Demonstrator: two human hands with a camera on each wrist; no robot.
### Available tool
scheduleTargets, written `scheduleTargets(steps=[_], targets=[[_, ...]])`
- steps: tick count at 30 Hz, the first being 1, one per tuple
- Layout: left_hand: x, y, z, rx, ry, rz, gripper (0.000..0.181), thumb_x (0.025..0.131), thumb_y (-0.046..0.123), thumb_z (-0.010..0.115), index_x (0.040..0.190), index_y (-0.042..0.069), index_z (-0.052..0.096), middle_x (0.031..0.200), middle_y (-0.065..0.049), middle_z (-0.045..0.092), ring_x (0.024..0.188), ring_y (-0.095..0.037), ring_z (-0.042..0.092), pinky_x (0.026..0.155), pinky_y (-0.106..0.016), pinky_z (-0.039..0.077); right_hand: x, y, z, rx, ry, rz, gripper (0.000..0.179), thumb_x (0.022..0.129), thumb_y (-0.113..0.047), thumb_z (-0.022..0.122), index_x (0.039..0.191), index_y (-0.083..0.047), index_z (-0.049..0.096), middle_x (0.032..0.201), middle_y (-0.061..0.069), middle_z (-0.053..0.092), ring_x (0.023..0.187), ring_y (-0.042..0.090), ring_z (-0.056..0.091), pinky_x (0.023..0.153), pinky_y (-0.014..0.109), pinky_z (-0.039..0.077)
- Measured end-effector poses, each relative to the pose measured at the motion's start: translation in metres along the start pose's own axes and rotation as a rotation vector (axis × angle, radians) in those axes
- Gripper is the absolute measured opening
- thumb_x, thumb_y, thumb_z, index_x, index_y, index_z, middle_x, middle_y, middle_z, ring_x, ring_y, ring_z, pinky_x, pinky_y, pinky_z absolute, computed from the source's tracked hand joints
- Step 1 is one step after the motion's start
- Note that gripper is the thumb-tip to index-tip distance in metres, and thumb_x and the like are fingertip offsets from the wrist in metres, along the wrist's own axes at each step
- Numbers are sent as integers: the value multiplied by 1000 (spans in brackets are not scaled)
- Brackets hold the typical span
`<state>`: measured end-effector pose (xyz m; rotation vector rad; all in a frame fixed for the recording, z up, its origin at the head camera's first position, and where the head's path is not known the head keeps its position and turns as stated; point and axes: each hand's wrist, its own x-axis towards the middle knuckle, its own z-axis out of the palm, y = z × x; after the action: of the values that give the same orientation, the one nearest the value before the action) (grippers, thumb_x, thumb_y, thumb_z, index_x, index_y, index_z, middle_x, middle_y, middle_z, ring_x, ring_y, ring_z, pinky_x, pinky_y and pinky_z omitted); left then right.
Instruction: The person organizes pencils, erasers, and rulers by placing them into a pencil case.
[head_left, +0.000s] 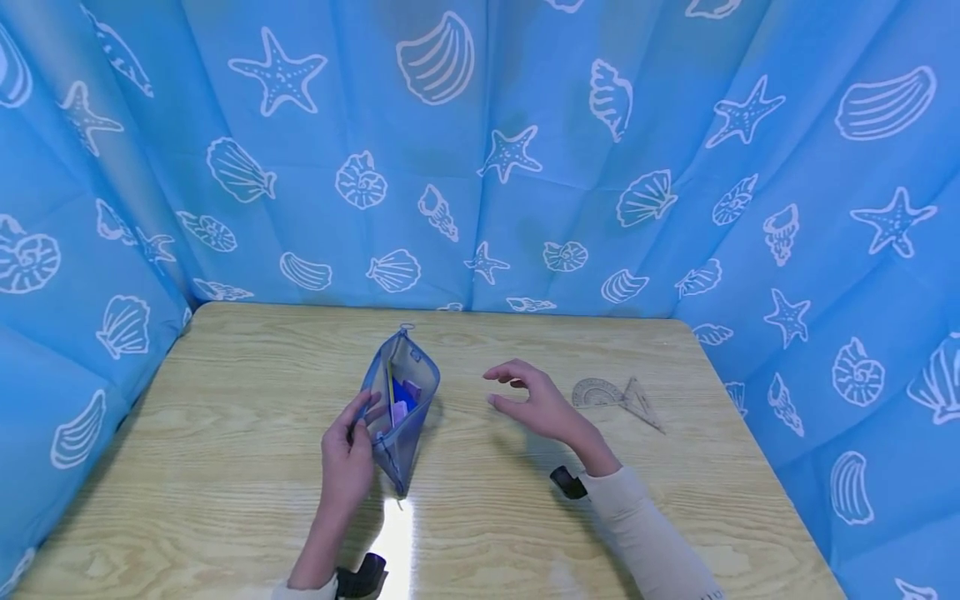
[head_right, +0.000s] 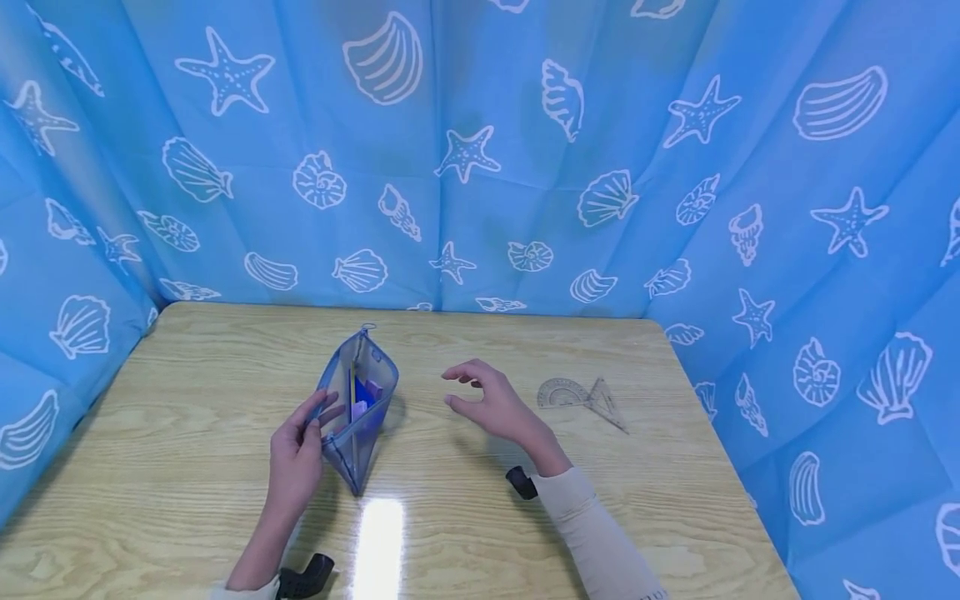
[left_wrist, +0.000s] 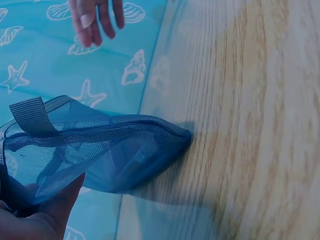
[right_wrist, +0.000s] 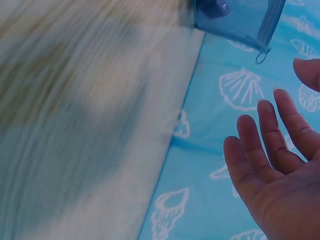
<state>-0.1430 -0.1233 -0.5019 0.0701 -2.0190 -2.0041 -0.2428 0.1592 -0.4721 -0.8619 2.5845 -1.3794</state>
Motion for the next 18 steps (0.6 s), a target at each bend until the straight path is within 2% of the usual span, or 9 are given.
scheduleTargets(steps=[4, 12, 15, 18], targets=[[-1, 0, -1, 16, 3, 5, 47, 103, -8, 32, 148, -6, 44, 144, -23, 56, 124, -42, 61, 50, -13, 45, -10, 8, -6, -14, 1, 17, 34, 97, -16, 68, 130, -8, 64, 130, 20, 61, 121, 43, 56, 107, 62, 48], [-2, 0, 0, 7, -1, -24, 48, 103, -7, 30, 150, -5, 43, 146, -22, 55, 126, -42, 60, 59, -14, 52, -28, 28, -18, -11, -15, 80, 40, 99, -17, 66, 134, 1, 59, 134, 21, 60, 122, 40, 57, 107, 58, 49], [-1, 0, 1, 6, 4, -18, 48, 103, -8, 30, 149, -5, 43, 145, -23, 55, 125, -43, 60, 68, -12, 56, -32, 36, -26, -3, -7, 103, 40, 99, -16, 66, 135, 1, 59, 135, 21, 60, 123, 39, 56, 108, 58, 48], [0, 0, 2, 17, 3, -7, 48, 103, -8, 30, 149, -6, 43, 144, -24, 56, 124, -43, 60, 69, -11, 56, -38, 43, -33, 5, 9, 120, 41, 99, -15, 66, 135, 2, 59, 136, 21, 59, 123, 41, 56, 109, 60, 47]])
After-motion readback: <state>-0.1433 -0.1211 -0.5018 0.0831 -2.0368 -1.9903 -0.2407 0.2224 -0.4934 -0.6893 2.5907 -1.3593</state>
